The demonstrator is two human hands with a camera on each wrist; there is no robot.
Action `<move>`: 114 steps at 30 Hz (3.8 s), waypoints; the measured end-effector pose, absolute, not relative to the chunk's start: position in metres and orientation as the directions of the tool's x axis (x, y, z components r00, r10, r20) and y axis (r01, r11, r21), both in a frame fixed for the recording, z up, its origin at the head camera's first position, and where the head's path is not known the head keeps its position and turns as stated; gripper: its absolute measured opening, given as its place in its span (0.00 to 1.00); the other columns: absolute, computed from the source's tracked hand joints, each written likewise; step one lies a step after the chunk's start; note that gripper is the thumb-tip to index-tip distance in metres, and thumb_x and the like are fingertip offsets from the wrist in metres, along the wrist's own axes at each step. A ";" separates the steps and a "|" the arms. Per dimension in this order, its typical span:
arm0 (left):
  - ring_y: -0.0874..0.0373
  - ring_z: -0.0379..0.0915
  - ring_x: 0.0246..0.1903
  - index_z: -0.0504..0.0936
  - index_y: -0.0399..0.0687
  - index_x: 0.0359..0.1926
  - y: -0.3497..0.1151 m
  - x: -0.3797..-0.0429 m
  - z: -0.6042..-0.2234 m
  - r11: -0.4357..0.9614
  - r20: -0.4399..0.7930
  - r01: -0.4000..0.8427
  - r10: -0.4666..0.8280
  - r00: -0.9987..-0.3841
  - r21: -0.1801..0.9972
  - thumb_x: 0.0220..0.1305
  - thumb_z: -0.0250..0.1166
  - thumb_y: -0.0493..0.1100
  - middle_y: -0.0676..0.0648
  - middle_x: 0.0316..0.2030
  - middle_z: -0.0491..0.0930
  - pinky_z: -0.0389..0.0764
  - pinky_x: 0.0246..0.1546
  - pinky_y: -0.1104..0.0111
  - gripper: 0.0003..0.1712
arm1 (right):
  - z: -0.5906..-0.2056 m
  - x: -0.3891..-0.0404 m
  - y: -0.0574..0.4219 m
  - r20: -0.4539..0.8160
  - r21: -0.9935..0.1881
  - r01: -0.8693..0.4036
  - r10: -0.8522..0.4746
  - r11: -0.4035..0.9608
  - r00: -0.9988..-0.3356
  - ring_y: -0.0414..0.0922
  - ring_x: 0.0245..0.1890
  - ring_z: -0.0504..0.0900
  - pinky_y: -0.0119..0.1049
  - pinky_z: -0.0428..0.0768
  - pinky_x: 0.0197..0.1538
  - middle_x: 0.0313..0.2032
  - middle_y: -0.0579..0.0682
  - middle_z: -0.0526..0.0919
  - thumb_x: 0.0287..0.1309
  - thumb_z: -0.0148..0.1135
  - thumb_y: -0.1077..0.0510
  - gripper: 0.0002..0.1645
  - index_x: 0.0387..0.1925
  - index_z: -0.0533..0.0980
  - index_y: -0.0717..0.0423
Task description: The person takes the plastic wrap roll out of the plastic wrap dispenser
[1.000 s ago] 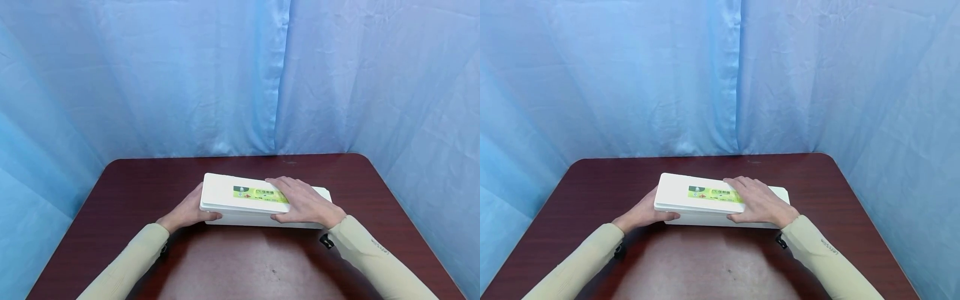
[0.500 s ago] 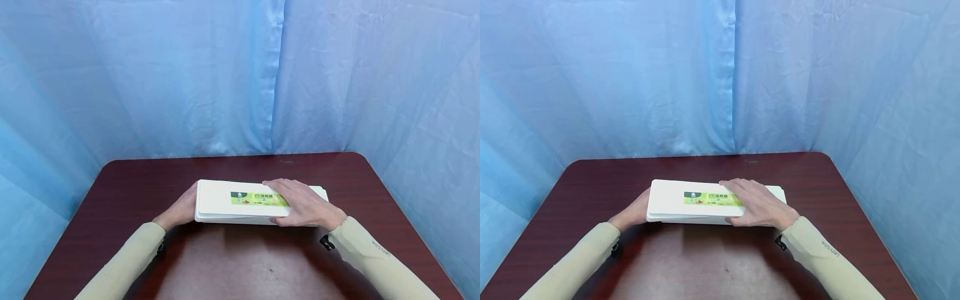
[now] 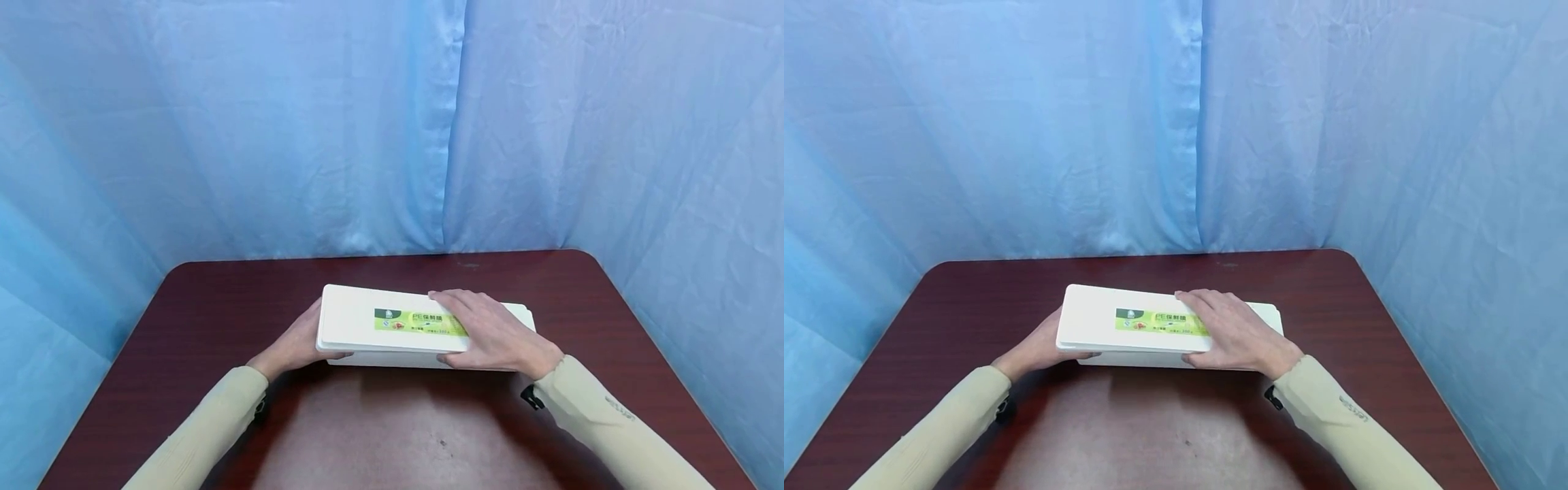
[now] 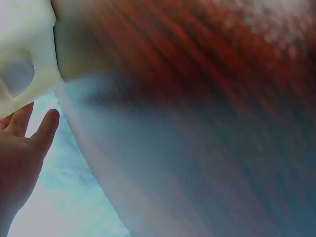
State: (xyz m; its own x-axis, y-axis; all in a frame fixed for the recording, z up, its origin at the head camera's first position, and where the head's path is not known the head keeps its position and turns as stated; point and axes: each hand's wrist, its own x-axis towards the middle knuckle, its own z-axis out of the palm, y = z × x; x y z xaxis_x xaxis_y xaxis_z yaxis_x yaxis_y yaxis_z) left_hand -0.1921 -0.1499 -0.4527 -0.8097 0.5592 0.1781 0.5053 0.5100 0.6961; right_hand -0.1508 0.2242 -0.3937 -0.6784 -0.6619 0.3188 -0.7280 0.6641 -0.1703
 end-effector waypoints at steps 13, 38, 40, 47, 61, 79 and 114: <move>0.52 0.67 0.62 0.65 0.51 0.75 -0.147 -0.189 -0.452 0.519 0.127 0.437 0.527 -0.840 0.734 0.52 0.82 0.57 0.46 0.68 0.67 0.72 0.61 0.49 0.54 | -0.405 -0.161 0.212 0.232 -0.103 -0.668 -0.636 0.737 -0.736 0.49 0.64 0.74 0.51 0.73 0.63 0.67 0.50 0.73 0.51 0.70 0.34 0.57 0.75 0.63 0.56; 0.51 0.69 0.62 0.64 0.47 0.74 -0.142 -0.189 -0.455 0.518 0.149 0.450 0.520 -0.841 0.727 0.53 0.82 0.54 0.45 0.67 0.68 0.72 0.62 0.49 0.54 | -0.403 -0.160 0.205 0.215 -0.040 -0.680 -0.658 0.732 -0.721 0.49 0.53 0.79 0.49 0.79 0.53 0.59 0.53 0.78 0.43 0.76 0.42 0.60 0.76 0.62 0.56; 0.52 0.70 0.61 0.62 0.49 0.75 -0.142 -0.189 -0.454 0.511 0.130 0.422 0.511 -0.849 0.749 0.52 0.82 0.55 0.46 0.68 0.68 0.73 0.61 0.49 0.55 | -0.401 -0.159 0.206 0.226 -0.035 -0.677 -0.654 0.735 -0.722 0.50 0.54 0.79 0.48 0.79 0.55 0.59 0.53 0.78 0.41 0.76 0.43 0.61 0.76 0.62 0.56; 0.53 0.72 0.57 0.62 0.53 0.76 -0.145 -0.189 -0.454 0.525 0.083 0.374 0.496 -0.864 0.765 0.54 0.81 0.56 0.47 0.66 0.68 0.75 0.57 0.51 0.54 | -0.383 -0.161 0.216 0.258 -0.082 -0.665 -0.629 0.742 -0.733 0.51 0.56 0.79 0.50 0.81 0.53 0.62 0.56 0.77 0.43 0.75 0.44 0.62 0.77 0.60 0.60; 0.51 0.71 0.58 0.67 0.47 0.73 -0.148 -0.185 -0.452 0.593 0.095 0.410 0.488 -0.868 0.693 0.55 0.79 0.61 0.46 0.66 0.69 0.75 0.58 0.50 0.51 | -0.369 -0.164 0.242 0.268 -0.105 -0.610 -0.568 0.786 -0.778 0.54 0.57 0.79 0.54 0.82 0.47 0.64 0.56 0.76 0.49 0.72 0.25 0.66 0.79 0.59 0.55; 0.49 0.69 0.63 0.67 0.45 0.74 -0.150 -0.179 -0.451 0.610 0.098 0.410 0.478 -0.873 0.678 0.55 0.79 0.61 0.44 0.68 0.68 0.73 0.61 0.48 0.52 | -0.378 -0.161 0.278 0.210 -0.172 -0.492 -0.456 0.854 -0.865 0.48 0.53 0.75 0.46 0.77 0.43 0.62 0.55 0.74 0.52 0.72 0.31 0.62 0.80 0.58 0.55; 0.48 0.69 0.63 0.67 0.45 0.74 -0.143 -0.166 -0.455 0.614 0.116 0.404 0.453 -0.884 0.678 0.56 0.78 0.63 0.43 0.68 0.67 0.74 0.60 0.48 0.52 | -0.401 -0.150 0.362 0.134 -0.301 -0.194 -0.160 0.934 -0.978 0.57 0.55 0.72 0.54 0.71 0.50 0.61 0.64 0.73 0.57 0.70 0.29 0.63 0.78 0.56 0.62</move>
State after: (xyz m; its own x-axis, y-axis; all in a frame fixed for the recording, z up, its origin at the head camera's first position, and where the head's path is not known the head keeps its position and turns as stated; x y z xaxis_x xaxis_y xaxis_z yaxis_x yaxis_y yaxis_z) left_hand -0.1657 -0.1431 -0.4547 -0.8840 0.4529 0.1159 0.4035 0.6141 0.6783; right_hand -0.1503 0.3624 -0.4005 -0.9780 -0.1603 0.1338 -0.1942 0.9336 -0.3013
